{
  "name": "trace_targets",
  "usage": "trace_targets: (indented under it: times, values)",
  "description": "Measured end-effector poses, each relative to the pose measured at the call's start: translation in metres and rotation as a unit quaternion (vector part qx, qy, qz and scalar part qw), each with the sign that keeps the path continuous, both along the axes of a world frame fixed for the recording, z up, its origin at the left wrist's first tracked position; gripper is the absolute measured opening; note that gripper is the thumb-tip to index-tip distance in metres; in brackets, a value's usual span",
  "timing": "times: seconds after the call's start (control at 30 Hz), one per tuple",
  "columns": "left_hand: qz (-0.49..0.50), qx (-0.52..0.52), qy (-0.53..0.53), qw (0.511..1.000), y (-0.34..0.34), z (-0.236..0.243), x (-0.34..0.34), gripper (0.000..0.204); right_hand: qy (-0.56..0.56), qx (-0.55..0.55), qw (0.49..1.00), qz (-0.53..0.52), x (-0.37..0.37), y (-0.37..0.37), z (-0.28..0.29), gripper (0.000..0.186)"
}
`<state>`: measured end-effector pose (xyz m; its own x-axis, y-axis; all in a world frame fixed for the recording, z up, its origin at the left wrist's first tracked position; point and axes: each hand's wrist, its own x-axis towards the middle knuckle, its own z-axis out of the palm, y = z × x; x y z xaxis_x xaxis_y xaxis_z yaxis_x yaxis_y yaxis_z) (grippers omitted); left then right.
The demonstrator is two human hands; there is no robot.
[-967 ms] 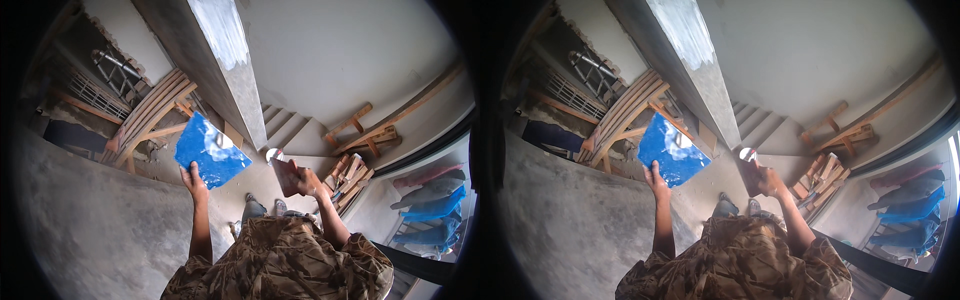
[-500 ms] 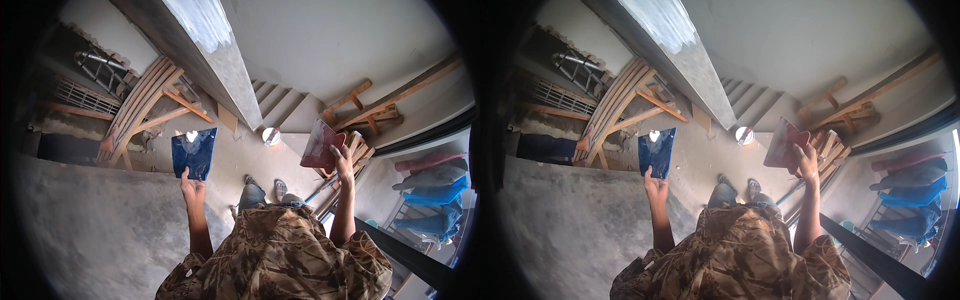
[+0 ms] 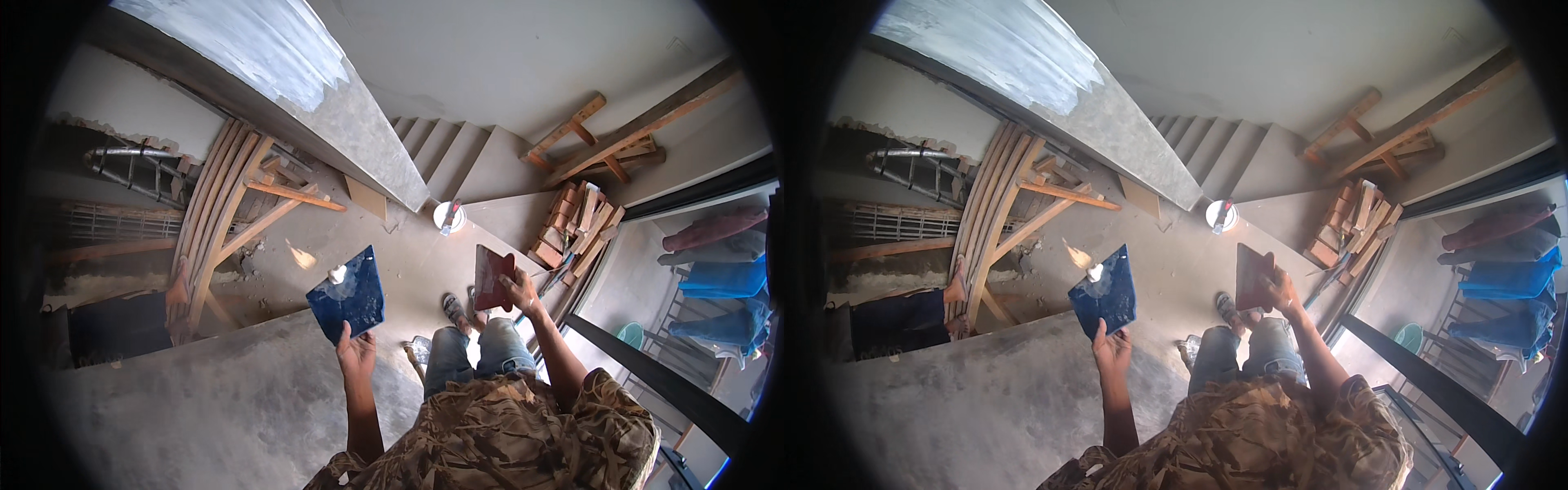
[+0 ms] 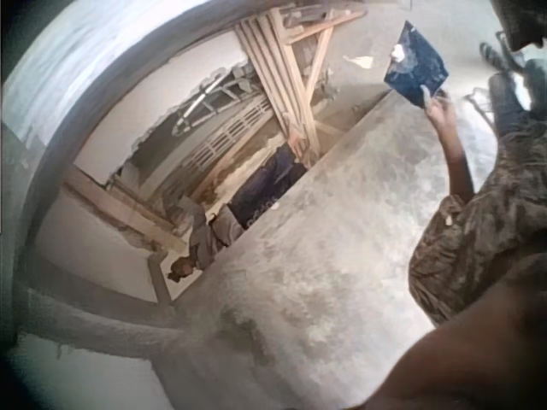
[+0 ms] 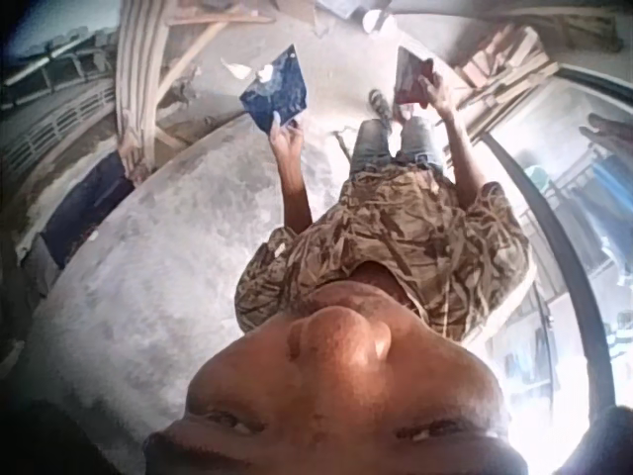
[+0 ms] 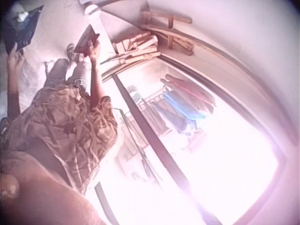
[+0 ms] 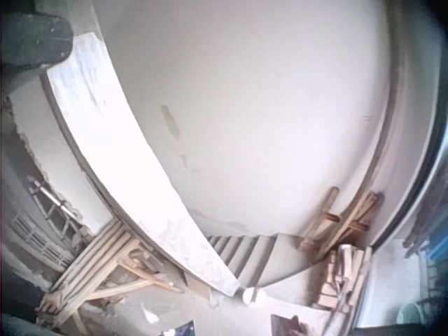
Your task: The person applies white plaster to a concrete wall using a pink trowel and a blue hawk. They repeatedly scoop plaster from the hawk and spread it onto the wall surface, smoothing the material with the trowel. The person works on a vertical wall section adjacent to a staircase.
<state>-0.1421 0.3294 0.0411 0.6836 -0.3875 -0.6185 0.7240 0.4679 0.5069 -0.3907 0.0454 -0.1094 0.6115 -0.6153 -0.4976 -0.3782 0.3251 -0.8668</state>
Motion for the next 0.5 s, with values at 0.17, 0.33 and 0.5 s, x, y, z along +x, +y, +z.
trace_targets:
  times: [0.17, 0.33, 0.5]
  values:
    - [-0.026, 0.077, -0.002, 0.997, -0.01, -0.052, 0.002, 0.034, -0.087, 0.119, 0.986, -0.072, 0.032, 0.012, 0.02, 0.024]
    - [-0.153, 0.154, -0.189, 0.958, -0.04, -0.072, 0.007, 0.042, -0.134, 0.111, 0.98, -0.101, 0.091, 0.016, 0.091, 0.029]
    - [-0.273, 0.29, -0.417, 0.817, -0.047, -0.086, 0.008, 0.027, -0.161, 0.081, 0.978, -0.11, 0.126, 0.015, 0.118, 0.03]
